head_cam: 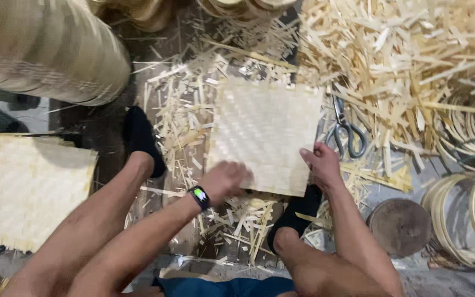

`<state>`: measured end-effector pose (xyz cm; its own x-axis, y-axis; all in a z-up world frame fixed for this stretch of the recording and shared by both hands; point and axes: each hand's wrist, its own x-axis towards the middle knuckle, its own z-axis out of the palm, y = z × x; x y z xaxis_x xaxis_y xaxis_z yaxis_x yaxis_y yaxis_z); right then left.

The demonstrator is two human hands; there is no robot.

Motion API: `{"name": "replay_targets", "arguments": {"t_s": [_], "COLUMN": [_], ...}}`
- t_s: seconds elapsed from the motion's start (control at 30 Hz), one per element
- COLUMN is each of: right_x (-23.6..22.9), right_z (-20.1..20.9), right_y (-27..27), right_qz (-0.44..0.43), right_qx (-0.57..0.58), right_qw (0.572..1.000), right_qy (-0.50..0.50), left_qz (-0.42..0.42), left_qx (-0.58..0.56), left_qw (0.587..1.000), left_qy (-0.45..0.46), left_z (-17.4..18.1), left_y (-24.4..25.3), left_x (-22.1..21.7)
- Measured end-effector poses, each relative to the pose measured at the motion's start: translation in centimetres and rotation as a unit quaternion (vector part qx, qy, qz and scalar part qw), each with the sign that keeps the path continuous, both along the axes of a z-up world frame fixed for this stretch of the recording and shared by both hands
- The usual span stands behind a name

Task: The person fits a circular bamboo rim onto a woven base and trims the excess bamboo strips using shears while sitting on the floor.

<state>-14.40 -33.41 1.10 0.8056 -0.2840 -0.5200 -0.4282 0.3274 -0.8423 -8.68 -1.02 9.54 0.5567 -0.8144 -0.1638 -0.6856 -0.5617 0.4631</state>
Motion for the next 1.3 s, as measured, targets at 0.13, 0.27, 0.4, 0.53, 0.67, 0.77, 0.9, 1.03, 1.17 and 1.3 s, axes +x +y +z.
{"name": "replay_targets", "arguments": {"t_s": [0.13, 0.27, 0.4, 0.53, 0.67, 0.77, 0.9, 1.03, 1.17, 1.3], "right_x": [1.0, 0.9, 1.4, 1.5, 1.4, 1.5, 1.4, 1.4, 1.4, 0.9], "right_z": [-1.9, -1.4, -0.9, -0.9, -1.2, -1.8, -3.2, -3.6, -2.3, -1.7], "right_y": [1.5, 1.6, 1.6, 1.9, 1.9, 1.9, 2.3, 2.6, 2.8, 1.8], "right_qz": [-0.040, -0.040, -0.036, -0.031, -0.052, -0.054, -0.064, -0.069, -0.067, -0.043], "right_qx": [-0.053, -0.083, -0.122, -0.166, -0.135, -0.148, -0.226, -0.207, -0.272, -0.161], "right_qw": [0.998, 0.996, 0.992, 0.985, 0.989, 0.988, 0.972, 0.976, 0.960, 0.984], "right_qy": [-0.002, 0.011, 0.013, 0.020, 0.000, 0.005, -0.006, 0.019, 0.009, 0.057], "left_qz": [0.393, 0.560, 0.549, 0.556, 0.559, 0.561, 0.404, 0.044, -0.034, -0.017], "left_qx": [-0.137, -0.213, -0.227, -0.208, -0.175, -0.218, -0.149, 0.046, 0.123, 0.117], "left_qw": [0.902, 0.734, 0.724, 0.722, 0.739, 0.725, 0.902, 0.998, 0.991, 0.992], "left_qy": [0.109, 0.319, 0.350, 0.354, 0.333, 0.334, -0.040, -0.008, -0.043, -0.047], "left_z": [-4.9, -8.4, -10.7, -11.1, -10.2, -8.4, -4.5, -2.0, -1.2, -1.0], "left_y": [2.4, 4.1, 5.6, 6.5, 6.2, 5.3, 2.5, -2.6, -5.8, -5.6], "left_x": [5.2, 9.2, 9.9, 10.0, 9.9, 9.8, 7.8, 4.5, 2.9, 3.1]}}
